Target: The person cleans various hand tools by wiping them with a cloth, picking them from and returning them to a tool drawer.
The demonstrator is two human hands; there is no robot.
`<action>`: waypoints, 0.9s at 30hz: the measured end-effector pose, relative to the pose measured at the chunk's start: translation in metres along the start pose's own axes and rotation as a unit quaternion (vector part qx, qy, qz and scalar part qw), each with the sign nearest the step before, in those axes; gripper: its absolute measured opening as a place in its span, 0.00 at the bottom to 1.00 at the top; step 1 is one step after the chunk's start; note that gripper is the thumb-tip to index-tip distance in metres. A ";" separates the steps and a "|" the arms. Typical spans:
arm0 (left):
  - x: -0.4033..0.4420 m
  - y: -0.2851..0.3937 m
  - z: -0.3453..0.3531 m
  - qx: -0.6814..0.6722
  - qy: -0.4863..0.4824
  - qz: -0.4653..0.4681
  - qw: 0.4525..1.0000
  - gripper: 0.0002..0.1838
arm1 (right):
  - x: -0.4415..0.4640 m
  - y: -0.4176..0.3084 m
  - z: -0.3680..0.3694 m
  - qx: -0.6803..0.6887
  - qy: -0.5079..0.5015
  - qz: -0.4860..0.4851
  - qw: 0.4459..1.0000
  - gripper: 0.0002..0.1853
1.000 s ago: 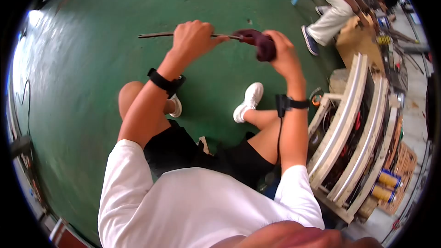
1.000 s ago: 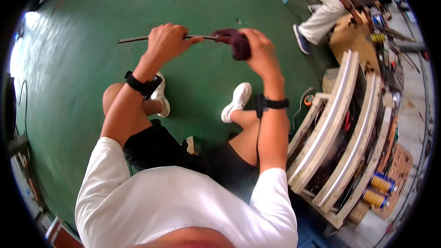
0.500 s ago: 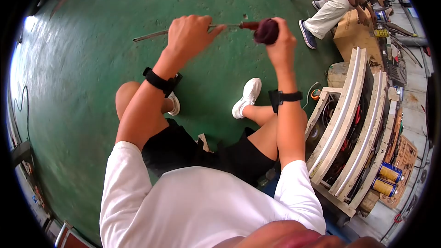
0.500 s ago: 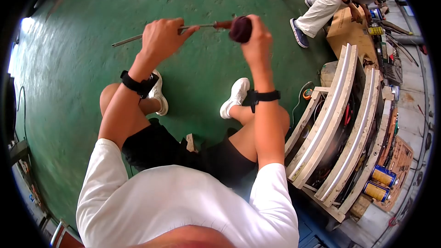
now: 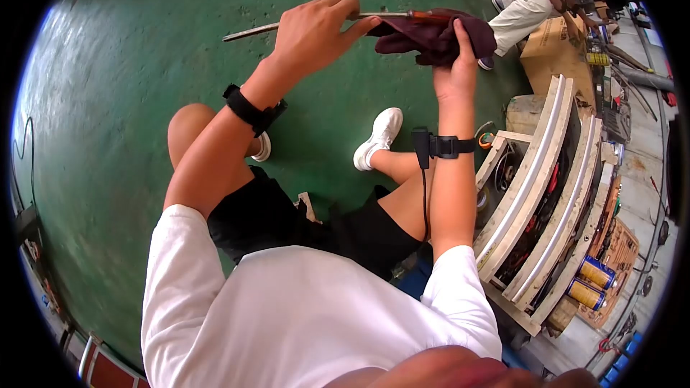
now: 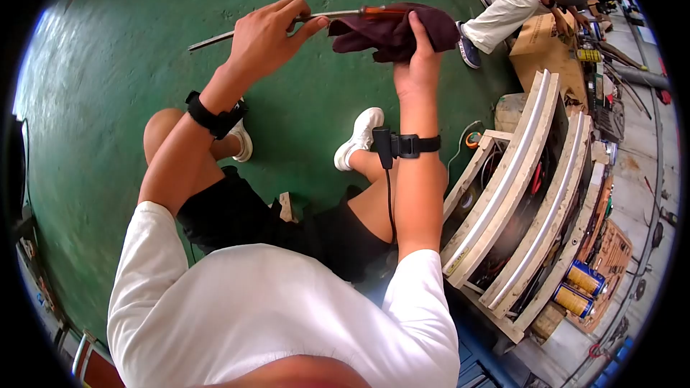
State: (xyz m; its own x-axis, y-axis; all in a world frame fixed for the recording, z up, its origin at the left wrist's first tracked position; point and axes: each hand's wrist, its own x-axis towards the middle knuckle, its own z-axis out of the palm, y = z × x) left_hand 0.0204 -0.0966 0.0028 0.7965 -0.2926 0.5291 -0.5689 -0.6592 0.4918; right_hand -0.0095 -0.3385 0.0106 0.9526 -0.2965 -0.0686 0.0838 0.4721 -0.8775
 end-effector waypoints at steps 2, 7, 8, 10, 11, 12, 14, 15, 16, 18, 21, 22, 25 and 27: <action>-0.001 0.001 -0.001 0.007 -0.022 -0.028 0.999 0.22 | 0.002 0.011 -0.004 -0.011 -0.016 -0.011 1.000 0.17; 0.006 -0.011 -0.013 0.021 -0.043 -0.033 0.998 0.20 | 0.004 0.014 0.004 -0.030 0.002 -0.050 0.998 0.14; 0.006 -0.012 -0.015 0.018 -0.047 -0.014 0.999 0.19 | 0.002 0.013 0.002 -0.033 0.050 -0.076 0.995 0.14; 0.008 -0.009 -0.019 0.015 -0.046 -0.010 0.999 0.19 | -0.001 0.010 0.005 -0.004 0.051 -0.061 0.997 0.14; 0.010 -0.005 -0.018 0.008 -0.040 -0.008 0.999 0.18 | -0.002 0.006 0.005 0.019 0.047 -0.048 0.998 0.15; 0.009 -0.005 -0.016 0.004 -0.037 -0.005 0.999 0.18 | -0.003 0.006 0.003 0.032 0.041 0.004 0.999 0.14; 0.008 -0.009 -0.008 -0.029 -0.016 0.013 0.999 0.16 | 0.001 0.016 0.002 0.029 0.045 -0.011 0.999 0.17; 0.008 -0.009 -0.008 -0.038 -0.012 0.017 0.999 0.16 | 0.000 0.018 0.006 0.016 0.043 -0.037 0.998 0.18; 0.008 -0.008 -0.008 -0.038 -0.010 0.024 0.999 0.14 | 0.000 0.016 0.006 0.034 0.039 -0.021 0.998 0.20; 0.010 -0.005 -0.010 -0.035 -0.011 0.032 0.999 0.13 | 0.001 0.009 0.005 0.025 0.050 -0.038 0.998 0.20; 0.014 -0.005 -0.015 -0.017 0.027 0.065 0.997 0.11 | 0.001 0.005 0.004 0.014 0.061 -0.052 0.997 0.18; 0.013 -0.004 -0.014 -0.025 0.029 0.055 0.998 0.11 | -0.002 0.003 0.006 -0.004 0.053 -0.029 0.998 0.17; 0.008 0.003 -0.006 -0.052 0.030 0.037 0.998 0.12 | -0.009 0.011 0.009 -0.022 0.044 -0.004 0.999 0.17; 0.007 0.005 -0.003 -0.070 0.028 0.026 0.997 0.12 | -0.009 0.025 0.007 -0.018 0.018 -0.036 0.999 0.18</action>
State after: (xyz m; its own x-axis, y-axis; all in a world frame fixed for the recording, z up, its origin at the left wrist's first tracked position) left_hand 0.0222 -0.0995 0.0108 0.7549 -0.2826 0.5919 -0.6351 -0.5400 0.5523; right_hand -0.0146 -0.3186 -0.0075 0.9334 -0.3583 -0.0208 0.1409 0.4192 -0.8969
